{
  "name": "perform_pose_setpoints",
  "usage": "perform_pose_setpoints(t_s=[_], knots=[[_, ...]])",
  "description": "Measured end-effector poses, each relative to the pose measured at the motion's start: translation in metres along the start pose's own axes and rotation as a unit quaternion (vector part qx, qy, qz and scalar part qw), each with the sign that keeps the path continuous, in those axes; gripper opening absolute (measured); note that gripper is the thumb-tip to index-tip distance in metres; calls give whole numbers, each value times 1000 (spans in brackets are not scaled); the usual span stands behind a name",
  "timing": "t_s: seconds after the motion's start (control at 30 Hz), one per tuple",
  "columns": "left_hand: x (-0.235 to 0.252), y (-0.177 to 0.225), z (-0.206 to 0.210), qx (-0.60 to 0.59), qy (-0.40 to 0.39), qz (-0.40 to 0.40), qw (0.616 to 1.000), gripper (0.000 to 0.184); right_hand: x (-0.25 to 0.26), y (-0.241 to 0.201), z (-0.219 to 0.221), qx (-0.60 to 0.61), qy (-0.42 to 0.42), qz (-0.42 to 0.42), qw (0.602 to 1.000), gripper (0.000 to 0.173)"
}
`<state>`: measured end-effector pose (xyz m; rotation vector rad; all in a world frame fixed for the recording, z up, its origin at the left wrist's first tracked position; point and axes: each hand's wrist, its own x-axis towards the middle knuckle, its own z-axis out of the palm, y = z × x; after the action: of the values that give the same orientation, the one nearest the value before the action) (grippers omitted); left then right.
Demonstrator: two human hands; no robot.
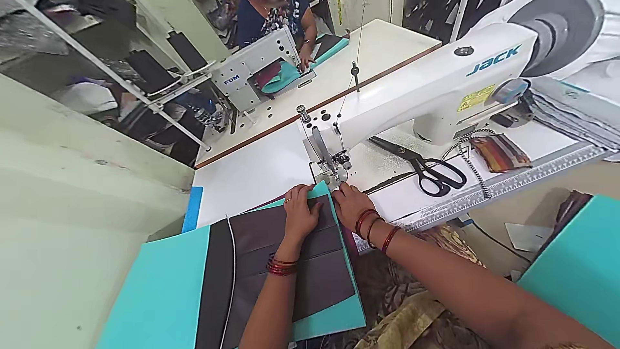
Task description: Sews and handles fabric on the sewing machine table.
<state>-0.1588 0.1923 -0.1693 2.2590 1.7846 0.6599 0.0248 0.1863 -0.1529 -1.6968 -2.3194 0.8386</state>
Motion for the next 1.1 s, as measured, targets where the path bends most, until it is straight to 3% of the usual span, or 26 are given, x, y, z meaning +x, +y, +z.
perform_pose_setpoints(t_s=[0.13,0.3,0.43,0.57,0.67,0.77,0.93,1.1], knots=[[1,-5,-2,-26,3,7,1000,38,9,0,-7,-7,-25,-6,1000,39],[2,-13,-2,-84,44,27,995,13,17,6,-8,-8,-29,-33,999,38],[2,-15,-1,-128,42,-2,991,24,15,5,-10,-45,-35,-58,997,38],[0,-7,-2,-44,-11,30,999,31,18,0,-12,-91,-57,-82,991,36],[-2,-7,2,-18,28,21,999,40,22,-3,-11,-80,-59,-55,993,39],[0,-4,2,0,16,8,1000,47,25,-1,-10,-21,-35,-9,999,41],[2,-9,1,-73,67,25,995,30,25,-1,-12,44,-4,66,997,39],[2,-17,-2,-172,83,25,981,15,24,0,-13,56,2,74,996,37]])
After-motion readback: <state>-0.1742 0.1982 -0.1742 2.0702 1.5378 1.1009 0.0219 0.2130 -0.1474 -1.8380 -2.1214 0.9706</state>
